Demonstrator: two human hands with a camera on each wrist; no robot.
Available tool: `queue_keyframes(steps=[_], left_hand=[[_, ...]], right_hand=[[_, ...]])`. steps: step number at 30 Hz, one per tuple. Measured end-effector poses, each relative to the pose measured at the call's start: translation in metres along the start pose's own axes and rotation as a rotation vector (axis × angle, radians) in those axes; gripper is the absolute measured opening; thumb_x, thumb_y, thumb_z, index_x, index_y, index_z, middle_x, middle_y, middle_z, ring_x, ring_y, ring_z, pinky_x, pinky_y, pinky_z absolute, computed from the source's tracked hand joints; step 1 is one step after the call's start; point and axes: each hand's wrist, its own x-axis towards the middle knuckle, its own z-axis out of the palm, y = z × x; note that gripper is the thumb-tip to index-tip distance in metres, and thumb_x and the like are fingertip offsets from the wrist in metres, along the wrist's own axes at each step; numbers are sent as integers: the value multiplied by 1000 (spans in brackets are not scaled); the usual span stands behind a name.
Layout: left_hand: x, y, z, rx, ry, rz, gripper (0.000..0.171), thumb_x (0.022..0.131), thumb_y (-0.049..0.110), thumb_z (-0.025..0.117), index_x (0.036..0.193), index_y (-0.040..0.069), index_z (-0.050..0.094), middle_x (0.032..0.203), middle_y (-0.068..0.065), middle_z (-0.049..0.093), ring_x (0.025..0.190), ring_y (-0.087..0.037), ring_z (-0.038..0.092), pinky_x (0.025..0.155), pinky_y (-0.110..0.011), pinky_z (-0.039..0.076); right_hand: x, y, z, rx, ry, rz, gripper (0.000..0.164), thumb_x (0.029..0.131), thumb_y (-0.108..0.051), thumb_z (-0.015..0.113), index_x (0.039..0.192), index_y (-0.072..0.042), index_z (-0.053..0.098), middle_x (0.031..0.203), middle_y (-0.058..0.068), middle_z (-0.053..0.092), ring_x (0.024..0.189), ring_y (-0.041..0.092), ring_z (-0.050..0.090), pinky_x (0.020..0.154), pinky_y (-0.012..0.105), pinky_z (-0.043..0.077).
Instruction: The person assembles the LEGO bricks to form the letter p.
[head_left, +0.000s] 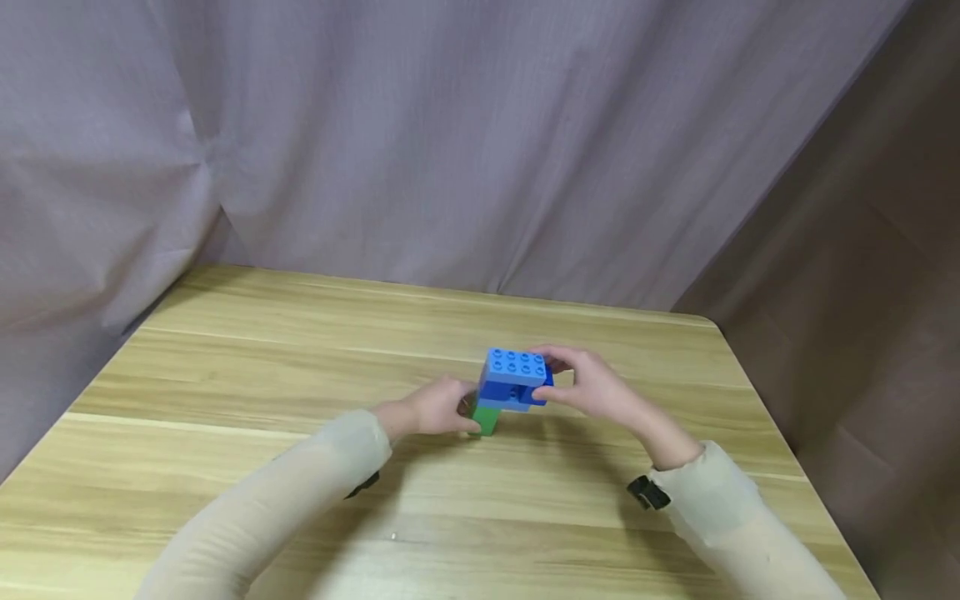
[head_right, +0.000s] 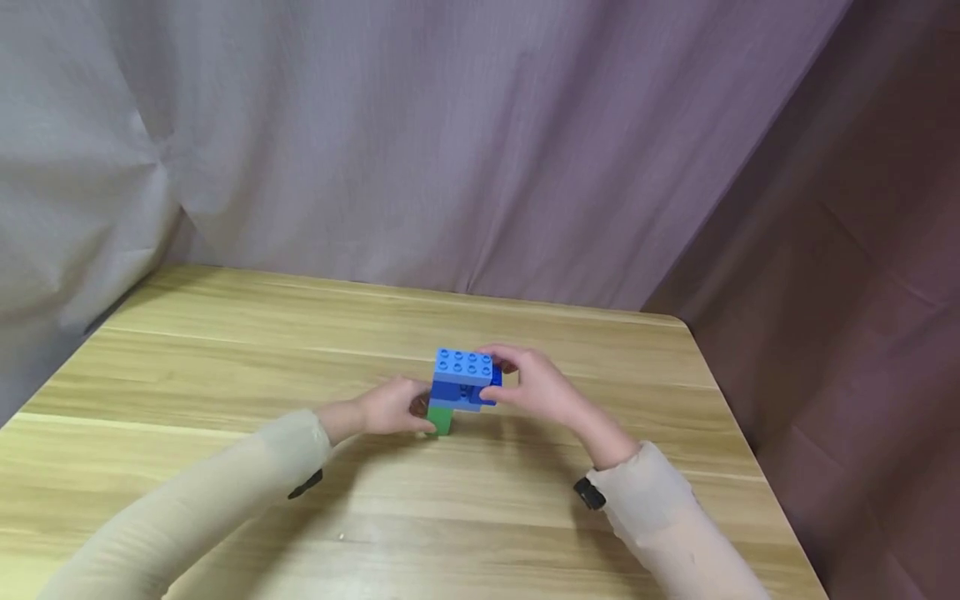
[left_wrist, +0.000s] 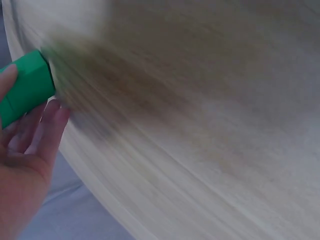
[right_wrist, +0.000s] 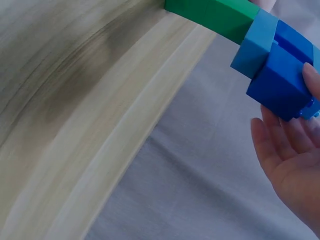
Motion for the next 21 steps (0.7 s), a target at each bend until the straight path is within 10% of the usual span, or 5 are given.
queue_keyframes(steps=[11,21], left_hand=[[-3,11,6,-148,40,6,69,89,16,62,143,-1,21,107,-11,58,96,-18,60,85,-26,52],[-5,16,8,-204,79,38,109,81,2,69,147,8,-17,108,-16,57,95,-22,59,85,-27,52]], right_hand=[[14,16,-11,200,196,119,48,86,-14,68,128,0,51,112,22,62,99,27,60,84,28,53],[32,28,-9,327,268,281,50,90,-21,63,133,-1,48,127,23,57,115,33,57,92,38,52]])
